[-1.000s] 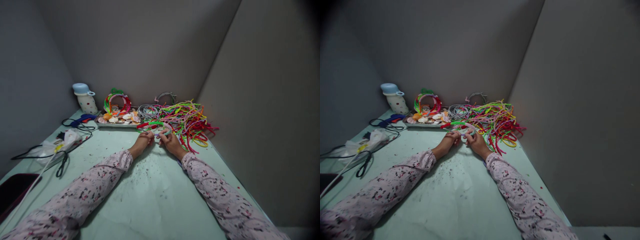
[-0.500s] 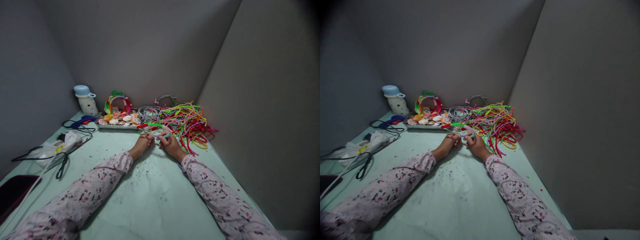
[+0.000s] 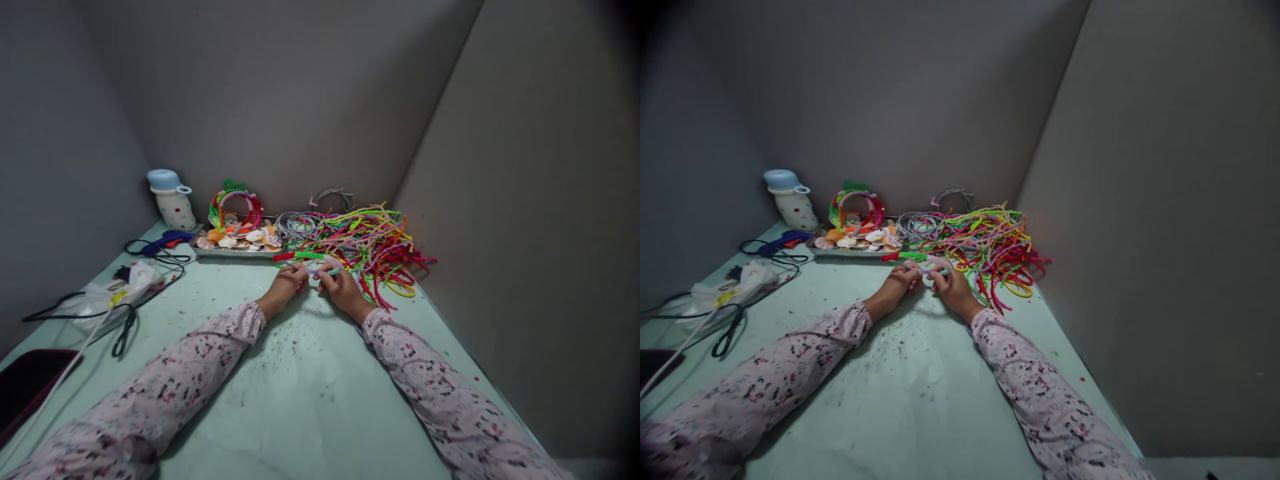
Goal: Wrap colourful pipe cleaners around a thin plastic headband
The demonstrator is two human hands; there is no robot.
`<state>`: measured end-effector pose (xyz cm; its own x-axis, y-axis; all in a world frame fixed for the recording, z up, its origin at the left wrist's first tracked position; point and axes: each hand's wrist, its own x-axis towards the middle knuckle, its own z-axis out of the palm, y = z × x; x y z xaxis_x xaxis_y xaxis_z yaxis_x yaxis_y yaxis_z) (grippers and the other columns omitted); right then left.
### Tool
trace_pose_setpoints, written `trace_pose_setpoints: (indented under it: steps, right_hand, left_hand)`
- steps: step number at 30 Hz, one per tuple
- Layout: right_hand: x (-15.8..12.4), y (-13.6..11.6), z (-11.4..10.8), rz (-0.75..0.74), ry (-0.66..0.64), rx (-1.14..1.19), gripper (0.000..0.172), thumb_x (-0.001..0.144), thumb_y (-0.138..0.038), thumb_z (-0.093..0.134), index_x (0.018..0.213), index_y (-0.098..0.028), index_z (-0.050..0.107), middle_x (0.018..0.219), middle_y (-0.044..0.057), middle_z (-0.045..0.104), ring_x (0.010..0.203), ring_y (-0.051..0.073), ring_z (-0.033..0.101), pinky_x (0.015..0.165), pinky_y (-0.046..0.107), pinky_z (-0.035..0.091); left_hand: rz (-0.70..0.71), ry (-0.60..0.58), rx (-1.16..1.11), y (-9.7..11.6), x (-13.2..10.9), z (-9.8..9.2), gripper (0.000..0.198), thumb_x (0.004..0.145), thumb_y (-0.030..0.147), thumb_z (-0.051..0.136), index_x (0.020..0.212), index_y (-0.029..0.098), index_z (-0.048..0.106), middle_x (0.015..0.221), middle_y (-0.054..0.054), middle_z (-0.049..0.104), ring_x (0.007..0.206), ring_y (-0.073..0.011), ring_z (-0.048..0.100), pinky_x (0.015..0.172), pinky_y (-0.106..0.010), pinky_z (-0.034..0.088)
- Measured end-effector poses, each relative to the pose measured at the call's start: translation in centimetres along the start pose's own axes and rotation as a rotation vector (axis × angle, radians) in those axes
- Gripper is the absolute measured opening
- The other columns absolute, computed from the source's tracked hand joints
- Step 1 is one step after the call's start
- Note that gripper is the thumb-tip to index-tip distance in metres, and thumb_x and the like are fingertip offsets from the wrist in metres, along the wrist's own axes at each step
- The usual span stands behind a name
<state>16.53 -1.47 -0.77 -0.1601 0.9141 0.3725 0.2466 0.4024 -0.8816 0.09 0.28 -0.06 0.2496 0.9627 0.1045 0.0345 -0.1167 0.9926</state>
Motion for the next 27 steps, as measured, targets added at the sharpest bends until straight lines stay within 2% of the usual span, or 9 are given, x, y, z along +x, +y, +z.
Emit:
trace_pose_setpoints:
  steps: [3,7,13,23,27]
  right_hand:
    - [0.0,0.2,0.0,0.000,-0.005,0.009,0.017,0.088,-0.034,0.050,0.081,-0.021,0.060,0.059,-0.002,0.060,0.054,0.013,0.057,0.053,0.024,0.046]
    - [0.1,0.5,0.1,-0.003,0.001,0.010,0.017,0.088,-0.034,0.050,0.081,-0.021,0.059,0.059,-0.003,0.060,0.054,0.012,0.057,0.053,0.024,0.046]
    - [0.1,0.2,0.2,-0.006,-0.004,0.003,0.016,0.087,-0.032,0.051,0.080,-0.020,0.057,0.058,-0.003,0.059,0.054,0.012,0.057,0.054,0.023,0.046]
    - [0.1,0.6,0.2,0.000,-0.006,0.025,0.015,0.087,-0.034,0.052,0.081,-0.020,0.057,0.056,-0.004,0.058,0.053,0.011,0.056,0.054,0.022,0.046]
    - [0.2,0.4,0.4,0.040,0.014,0.141,0.017,0.085,-0.036,0.055,0.081,-0.020,0.055,0.067,-0.002,0.064,0.053,0.009,0.058,0.051,0.021,0.046]
  left_hand:
    - [0.008,0.007,0.028,0.0,0.0,0.0,0.013,0.070,0.023,0.051,0.059,0.017,0.053,0.051,0.002,0.050,0.046,-0.0085,0.043,0.045,-0.022,0.031]
    - [-0.049,0.002,-0.018,0.2,-0.1,0.2,0.015,0.071,0.024,0.052,0.058,0.016,0.051,0.050,0.002,0.049,0.044,-0.0076,0.043,0.044,-0.021,0.031]
    - [-0.078,-0.006,-0.051,0.5,-0.1,0.4,0.032,0.079,0.042,0.051,0.059,0.017,0.050,0.050,0.003,0.049,0.041,-0.0076,0.042,0.043,-0.022,0.031]
    - [-0.025,0.009,-0.002,-0.5,0.3,0.2,0.029,0.077,0.039,0.053,0.059,0.017,0.049,0.048,0.004,0.047,0.042,-0.0077,0.040,0.044,-0.022,0.030]
    - [-0.028,0.014,-0.021,-0.3,0.2,0.4,0.028,0.077,0.038,0.054,0.060,0.017,0.049,0.049,0.004,0.047,0.042,-0.0076,0.040,0.044,-0.022,0.029]
